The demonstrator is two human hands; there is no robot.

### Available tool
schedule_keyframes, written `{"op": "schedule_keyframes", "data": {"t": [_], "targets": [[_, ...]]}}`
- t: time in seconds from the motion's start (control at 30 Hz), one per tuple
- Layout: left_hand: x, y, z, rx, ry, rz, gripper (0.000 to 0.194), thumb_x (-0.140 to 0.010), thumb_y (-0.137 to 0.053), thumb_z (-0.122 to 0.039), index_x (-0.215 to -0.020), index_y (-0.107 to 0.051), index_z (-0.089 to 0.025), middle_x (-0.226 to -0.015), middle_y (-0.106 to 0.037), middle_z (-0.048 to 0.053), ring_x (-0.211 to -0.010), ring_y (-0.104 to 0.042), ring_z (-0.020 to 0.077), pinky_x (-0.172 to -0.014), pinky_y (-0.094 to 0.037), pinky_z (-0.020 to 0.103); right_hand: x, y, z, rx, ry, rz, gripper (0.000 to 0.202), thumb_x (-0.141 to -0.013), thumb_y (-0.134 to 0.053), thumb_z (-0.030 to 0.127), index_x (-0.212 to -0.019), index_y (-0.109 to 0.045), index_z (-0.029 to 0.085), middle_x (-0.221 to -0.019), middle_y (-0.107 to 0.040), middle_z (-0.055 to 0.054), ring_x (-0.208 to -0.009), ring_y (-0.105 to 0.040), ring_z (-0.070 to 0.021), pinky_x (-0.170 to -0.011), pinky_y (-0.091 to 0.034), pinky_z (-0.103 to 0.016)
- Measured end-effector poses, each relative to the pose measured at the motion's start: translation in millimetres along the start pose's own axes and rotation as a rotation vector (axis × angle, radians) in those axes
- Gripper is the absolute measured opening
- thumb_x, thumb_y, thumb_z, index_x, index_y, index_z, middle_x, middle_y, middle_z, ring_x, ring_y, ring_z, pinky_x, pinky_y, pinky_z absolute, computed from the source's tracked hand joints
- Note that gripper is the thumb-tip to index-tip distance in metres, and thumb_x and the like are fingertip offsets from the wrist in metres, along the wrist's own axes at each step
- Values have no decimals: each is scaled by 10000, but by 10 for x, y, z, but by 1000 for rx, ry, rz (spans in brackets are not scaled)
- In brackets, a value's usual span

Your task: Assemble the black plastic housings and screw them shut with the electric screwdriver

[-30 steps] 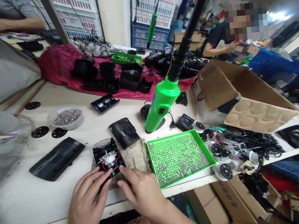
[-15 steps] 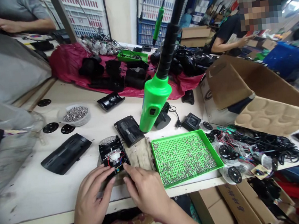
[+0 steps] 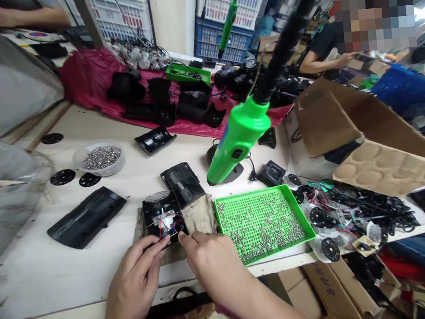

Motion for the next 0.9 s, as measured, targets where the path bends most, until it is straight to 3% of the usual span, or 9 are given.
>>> {"op": "schedule_keyframes", "data": {"t": [0.23,0.37,0.5,0.57,0.73,0.9], "targets": [[-68,-54,-39,-32,-77,19,358,-911,-469,-59,-1232,-587,-163,-1084,-605,85,-946,-613,191,-815,-486,284,16,-138,-134,-55,-76,4,368,-909,-465,102,-1233,-628,162,-957,-765,-62,-736,-743,-226,-556,-486,-297],[-54,-42,-28,-10,-37,18,327,-932,-478,-110,-1233,-588,-178,-1064,-612,79,-939,-625,179,-795,-490,267,73,-160,-167,-259,-176,-76,289,-959,-489,229,-1214,-622,199,-1060,-759,-52,-845,-746,-220,-670,-539,-301],[-46,-28,-6,27,15,8,312,-951,-475,-169,-1237,-590,-221,-1050,-626,61,-933,-641,166,-778,-501,253,104,-169,-196,-380,-275,-167,336,-933,-543,282,-1254,-574,188,-886,-769,-33,-746,-735,-197,-641,-528,-282],[-54,-24,1,44,29,-1,311,-955,-467,-182,-1233,-597,-234,-1040,-637,56,-925,-651,166,-775,-508,255,102,-176,-189,-340,-279,-166,326,-927,-539,253,-1243,-582,186,-854,-767,-32,-715,-731,-201,-621,-519,-283],[-49,-28,17,71,44,-17,302,-948,-472,-188,-1204,-624,-239,-1023,-656,51,-919,-666,171,-788,-514,260,45,-143,-140,-165,-203,-92,301,-930,-509,168,-1195,-645,215,-988,-774,-44,-781,-747,-208,-633,-518,-273],[-28,-60,22,54,38,-24,291,-944,-463,-168,-1172,-636,-223,-1023,-667,49,-902,-676,169,-764,-518,258,-53,-93,-33,71,-122,38,347,-909,-526,113,-1232,-634,177,-861,-769,-52,-680,-732,-197,-527,-465,-255]]}}
Point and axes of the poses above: each hand's wrist, its own x-axis away from the middle knuckle, its own y-axis out of the back of the hand, z = x × y, the point moved 5 cm from there along -x, towards the middle knuckle
